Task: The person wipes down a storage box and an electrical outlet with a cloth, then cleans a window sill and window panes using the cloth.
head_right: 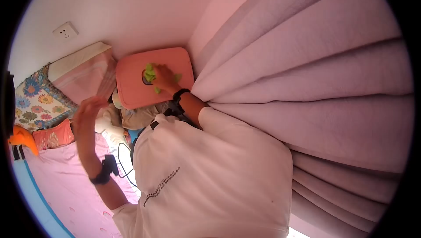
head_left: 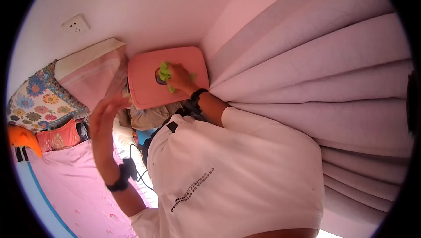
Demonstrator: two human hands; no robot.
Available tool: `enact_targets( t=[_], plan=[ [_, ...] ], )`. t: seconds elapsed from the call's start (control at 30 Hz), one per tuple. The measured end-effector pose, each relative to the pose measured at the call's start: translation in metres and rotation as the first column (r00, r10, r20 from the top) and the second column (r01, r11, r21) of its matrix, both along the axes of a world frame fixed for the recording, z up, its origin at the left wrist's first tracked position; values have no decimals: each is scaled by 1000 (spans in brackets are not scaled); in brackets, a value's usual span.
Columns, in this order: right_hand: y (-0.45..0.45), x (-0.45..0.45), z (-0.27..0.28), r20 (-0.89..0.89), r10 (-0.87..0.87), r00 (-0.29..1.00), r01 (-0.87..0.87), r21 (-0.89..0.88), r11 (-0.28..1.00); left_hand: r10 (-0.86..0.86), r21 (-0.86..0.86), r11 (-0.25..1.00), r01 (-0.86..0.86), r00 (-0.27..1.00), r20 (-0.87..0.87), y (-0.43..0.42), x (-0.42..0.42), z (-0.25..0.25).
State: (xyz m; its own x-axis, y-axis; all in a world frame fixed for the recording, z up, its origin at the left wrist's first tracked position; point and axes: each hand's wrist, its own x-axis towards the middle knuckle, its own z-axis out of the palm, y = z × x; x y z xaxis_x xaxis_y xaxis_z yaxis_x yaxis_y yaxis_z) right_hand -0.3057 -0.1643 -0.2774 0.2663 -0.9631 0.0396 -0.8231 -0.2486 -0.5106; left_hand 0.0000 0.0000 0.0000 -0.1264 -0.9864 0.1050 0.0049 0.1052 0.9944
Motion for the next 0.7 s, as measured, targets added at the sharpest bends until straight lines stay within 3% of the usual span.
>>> enact_targets(
  t=[0.03, 0.1, 0.17, 0.23, 0.3, 0.33, 0.4, 0.43, 0.5, 0.53, 0.63, 0.7],
  plan=[
    [3, -14, -6, -19, -77, 997, 74, -99, 992, 5, 9, 1000, -5, 1000, 2, 3, 1, 1],
    [-9, -43, 6, -147, -240, 960, 208, -202, 957, 103, -115, 979, -168, 896, -431, 40, -22, 62],
    [-10, -55, -10, -126, -302, 945, 266, -239, 934, -145, -28, 989, 145, 918, -368, 96, 20, 112],
    [-31, -50, -2, -85, -368, 926, 322, -330, 887, -246, -413, 908, -72, 706, -664, 100, 2, 111],
    [-24, -39, 4, -60, -295, 954, 283, -159, 946, -390, -433, 883, 183, 800, -457, 98, 4, 147],
    [-18, -28, 4, -66, -287, 956, 274, -153, 949, -379, -456, 873, 174, 829, -411, 91, -2, 153],
    [-13, 3, 2, -35, -56, 998, 51, -125, 991, -340, -468, 873, 135, 857, -387, 79, -11, 160],
    [-11, 16, 3, -38, -51, 998, 46, -127, 991, -327, -474, 872, 126, 869, -372, 75, -13, 163],
    [0, 34, 1, -56, 154, 986, -163, -218, 962, -294, -472, 876, 103, 889, -351, 70, -15, 167],
    [-1, 38, 2, -48, 179, 983, -185, -216, 959, -286, -476, 873, 104, 901, -328, 68, -15, 170],
    [-6, 8, 5, 22, 178, 984, -171, -192, 966, -226, -456, 884, 103, 948, -224, 61, -14, 186],
    [-19, -9, -2, -38, -43, 998, 36, -181, 983, -293, -526, 836, 155, 937, -190, 61, -14, 198]
  ],
)
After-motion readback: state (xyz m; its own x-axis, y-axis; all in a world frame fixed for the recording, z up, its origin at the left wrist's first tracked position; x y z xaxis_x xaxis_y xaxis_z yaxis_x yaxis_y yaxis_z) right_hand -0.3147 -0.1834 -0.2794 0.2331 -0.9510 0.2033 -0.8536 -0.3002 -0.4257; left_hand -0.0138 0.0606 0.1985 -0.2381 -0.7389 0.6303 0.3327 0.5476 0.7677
